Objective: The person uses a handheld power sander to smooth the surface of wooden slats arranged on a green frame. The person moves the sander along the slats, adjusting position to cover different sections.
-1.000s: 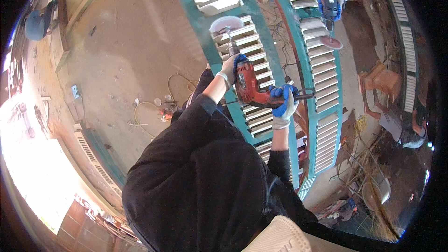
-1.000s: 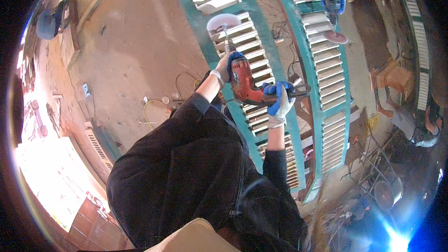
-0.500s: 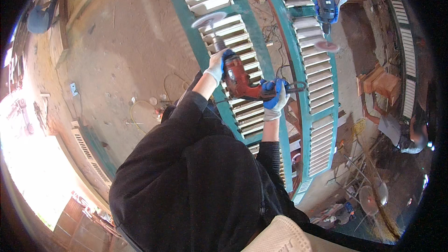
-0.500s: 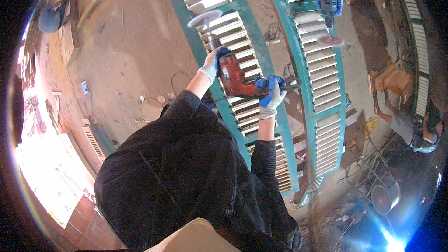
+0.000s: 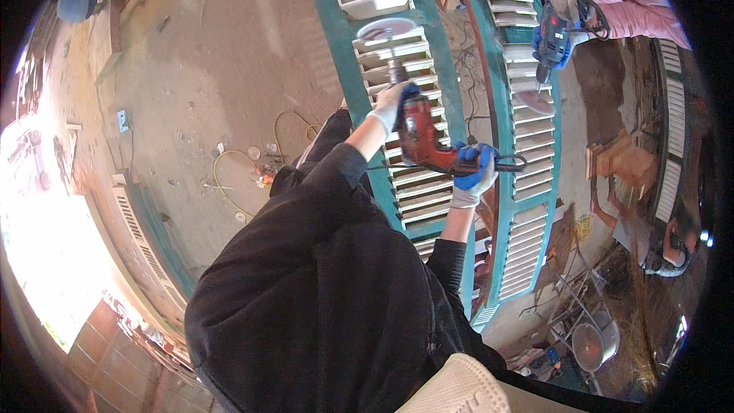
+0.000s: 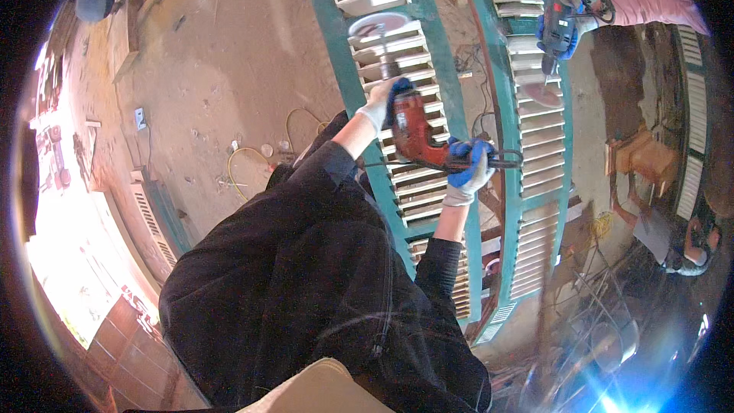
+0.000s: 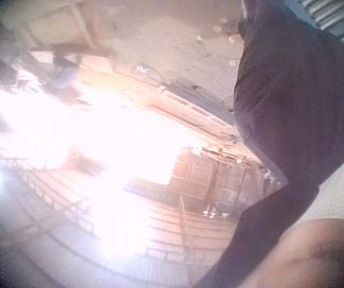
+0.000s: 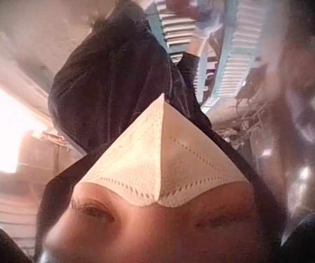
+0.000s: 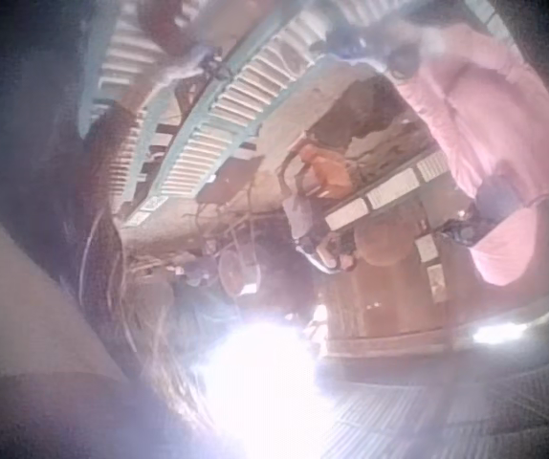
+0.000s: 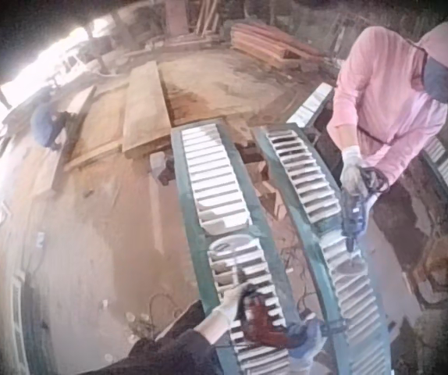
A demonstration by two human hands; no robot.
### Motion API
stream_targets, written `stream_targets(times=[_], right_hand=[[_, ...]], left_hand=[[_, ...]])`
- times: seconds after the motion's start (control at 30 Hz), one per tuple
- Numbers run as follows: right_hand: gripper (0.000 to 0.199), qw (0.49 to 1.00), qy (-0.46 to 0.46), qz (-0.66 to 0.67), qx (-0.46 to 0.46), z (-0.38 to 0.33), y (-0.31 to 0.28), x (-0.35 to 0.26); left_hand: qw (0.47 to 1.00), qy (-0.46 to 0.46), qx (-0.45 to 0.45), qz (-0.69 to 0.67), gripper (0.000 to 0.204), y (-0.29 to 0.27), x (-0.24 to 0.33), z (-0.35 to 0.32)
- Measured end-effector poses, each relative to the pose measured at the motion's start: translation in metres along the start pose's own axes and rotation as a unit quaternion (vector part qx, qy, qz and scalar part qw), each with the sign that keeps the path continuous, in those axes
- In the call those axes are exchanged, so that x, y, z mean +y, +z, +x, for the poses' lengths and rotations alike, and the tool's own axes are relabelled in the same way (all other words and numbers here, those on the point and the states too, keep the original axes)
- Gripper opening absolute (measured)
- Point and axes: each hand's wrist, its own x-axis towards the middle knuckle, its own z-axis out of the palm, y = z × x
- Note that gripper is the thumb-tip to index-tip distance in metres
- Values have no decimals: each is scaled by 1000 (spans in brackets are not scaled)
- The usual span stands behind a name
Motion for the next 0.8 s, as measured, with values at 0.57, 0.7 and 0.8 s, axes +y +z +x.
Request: stream_targets(times=[0.57, 0.7, 0.8], right_hand=[[13, 997, 67, 19, 37, -23, 5, 20], [21, 993, 51, -28, 101, -17, 10, 13], [15, 997, 54, 19, 60, -9, 4, 14]], left_hand=[[998, -18, 18, 50, 21, -26, 5, -15], [998, -28, 21, 58, 23, -21, -1, -6], [999, -28, -40, 15, 20, -29, 0, 3]])
